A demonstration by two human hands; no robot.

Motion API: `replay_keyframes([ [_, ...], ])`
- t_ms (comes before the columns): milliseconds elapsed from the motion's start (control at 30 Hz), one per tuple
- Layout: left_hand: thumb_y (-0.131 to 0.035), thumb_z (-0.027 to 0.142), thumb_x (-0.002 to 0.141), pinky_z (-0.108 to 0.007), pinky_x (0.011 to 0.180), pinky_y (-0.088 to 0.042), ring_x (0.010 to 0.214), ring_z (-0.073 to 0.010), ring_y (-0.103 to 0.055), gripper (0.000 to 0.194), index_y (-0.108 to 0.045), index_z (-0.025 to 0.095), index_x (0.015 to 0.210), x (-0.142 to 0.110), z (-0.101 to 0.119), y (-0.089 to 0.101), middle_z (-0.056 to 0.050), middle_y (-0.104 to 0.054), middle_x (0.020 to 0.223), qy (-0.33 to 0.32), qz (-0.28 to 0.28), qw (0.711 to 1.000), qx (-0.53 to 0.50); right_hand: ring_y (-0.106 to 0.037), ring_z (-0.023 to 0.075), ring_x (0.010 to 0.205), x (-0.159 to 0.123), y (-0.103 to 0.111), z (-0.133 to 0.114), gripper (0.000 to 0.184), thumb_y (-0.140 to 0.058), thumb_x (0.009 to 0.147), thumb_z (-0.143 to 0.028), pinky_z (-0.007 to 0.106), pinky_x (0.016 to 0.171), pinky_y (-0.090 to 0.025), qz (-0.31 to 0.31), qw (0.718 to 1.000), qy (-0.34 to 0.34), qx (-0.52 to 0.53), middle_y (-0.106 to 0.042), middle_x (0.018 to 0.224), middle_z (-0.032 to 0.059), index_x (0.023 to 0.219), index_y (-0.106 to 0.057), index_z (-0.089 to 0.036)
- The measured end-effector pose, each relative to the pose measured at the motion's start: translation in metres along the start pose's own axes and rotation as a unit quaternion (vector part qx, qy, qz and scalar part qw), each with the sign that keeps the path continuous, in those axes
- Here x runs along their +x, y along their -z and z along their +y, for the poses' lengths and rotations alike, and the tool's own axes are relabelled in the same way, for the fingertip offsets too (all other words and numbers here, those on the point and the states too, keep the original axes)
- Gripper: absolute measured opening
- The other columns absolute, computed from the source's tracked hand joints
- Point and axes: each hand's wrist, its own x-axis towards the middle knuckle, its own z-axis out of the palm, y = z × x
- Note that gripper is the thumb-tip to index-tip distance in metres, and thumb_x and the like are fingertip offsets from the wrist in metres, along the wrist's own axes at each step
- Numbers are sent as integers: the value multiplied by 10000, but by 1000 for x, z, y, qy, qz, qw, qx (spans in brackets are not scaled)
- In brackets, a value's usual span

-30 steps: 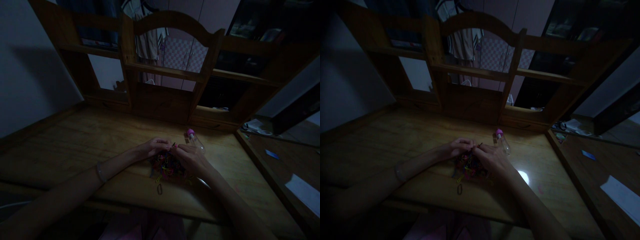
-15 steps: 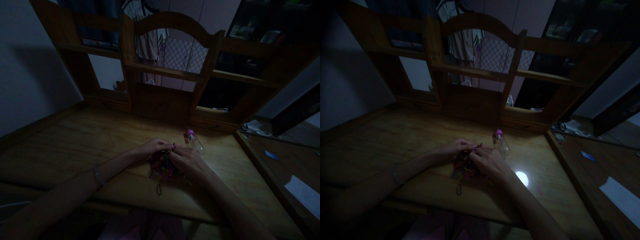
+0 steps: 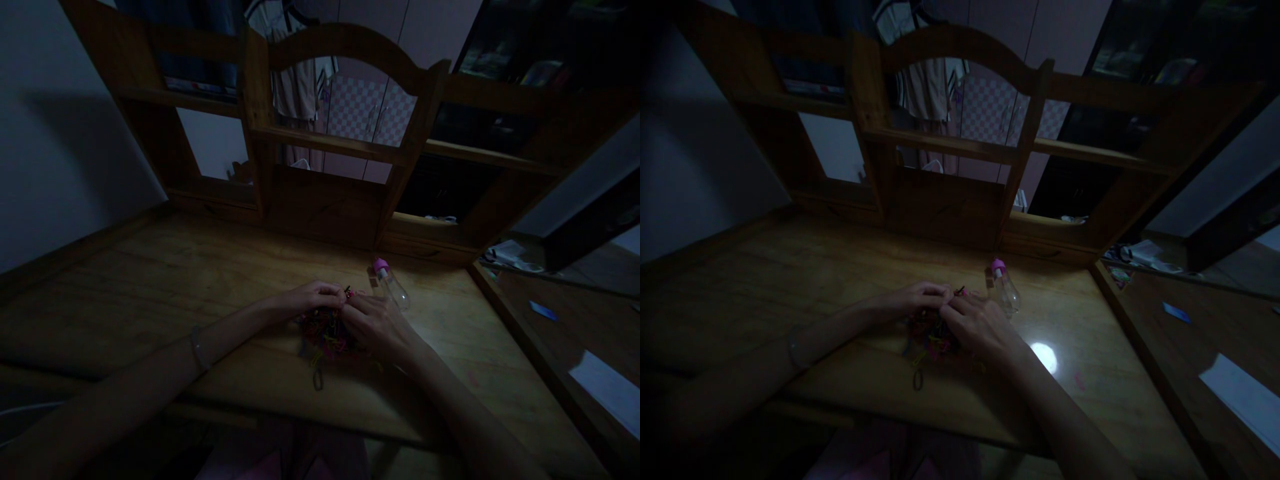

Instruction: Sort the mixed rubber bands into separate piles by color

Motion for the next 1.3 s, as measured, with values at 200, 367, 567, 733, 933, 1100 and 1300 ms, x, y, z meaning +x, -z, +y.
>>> replay_keyframes([
  [200,-635,325,791,-275,827,-388,876,-176,-512,166,-610,167,747,-4,6,0,-18,-552,849,1,-27,999,-22,-548,144,732,-1,1,-2,114,-469,952,-156,277,679,-408,14,1000,7,-3,-632,907,54,984,-575,-180],
  [367,-685,323,773,-290,847,-390,904,-184,-528,163,-651,164,765,-9,14,-4,-34,-580,886,-8,6,999,-41,-567,144,727,-6,5,2,122,-471,956,-160,283,681,-419,53,998,10,-18,-641,872,45,978,-588,-184],
  [567,-723,294,735,-309,888,-396,958,-201,-552,145,-686,166,792,-10,12,-6,-54,-618,920,-3,23,991,-130,-640,163,833,-14,4,4,210,-484,945,-150,302,748,-473,119,992,24,-19,-688,990,73,1127,-582,-189],
  [733,-744,283,720,-308,871,-408,934,-190,-560,147,-705,161,790,-10,9,-1,-61,-631,928,2,18,988,-152,-653,158,806,-15,5,3,292,-466,951,-138,301,705,-487,107,993,40,1,-696,1029,95,1234,-536,-161],
  [933,-738,298,736,-332,852,-415,920,-194,-555,164,-712,157,817,-8,5,4,-76,-632,931,12,6,990,-139,-618,128,662,-8,-6,0,206,-436,968,-152,269,607,-449,88,996,17,20,-688,828,46,1136,-556,-159],
  [1100,-721,309,749,-316,809,-422,881,-185,-557,179,-714,163,852,-9,4,6,-72,-636,908,26,0,992,-123,-593,130,614,-6,-6,0,75,-503,943,-203,270,610,-443,99,994,-36,19,-663,732,9,980,-564,-179],
  [1300,-715,361,762,-266,684,-398,728,-139,-553,212,-696,152,794,-3,2,2,-47,-646,806,56,38,987,-145,-586,132,669,-6,5,2,68,-515,931,-203,277,671,-441,92,996,-12,-4,-661,780,10,904,-576,-192],
])
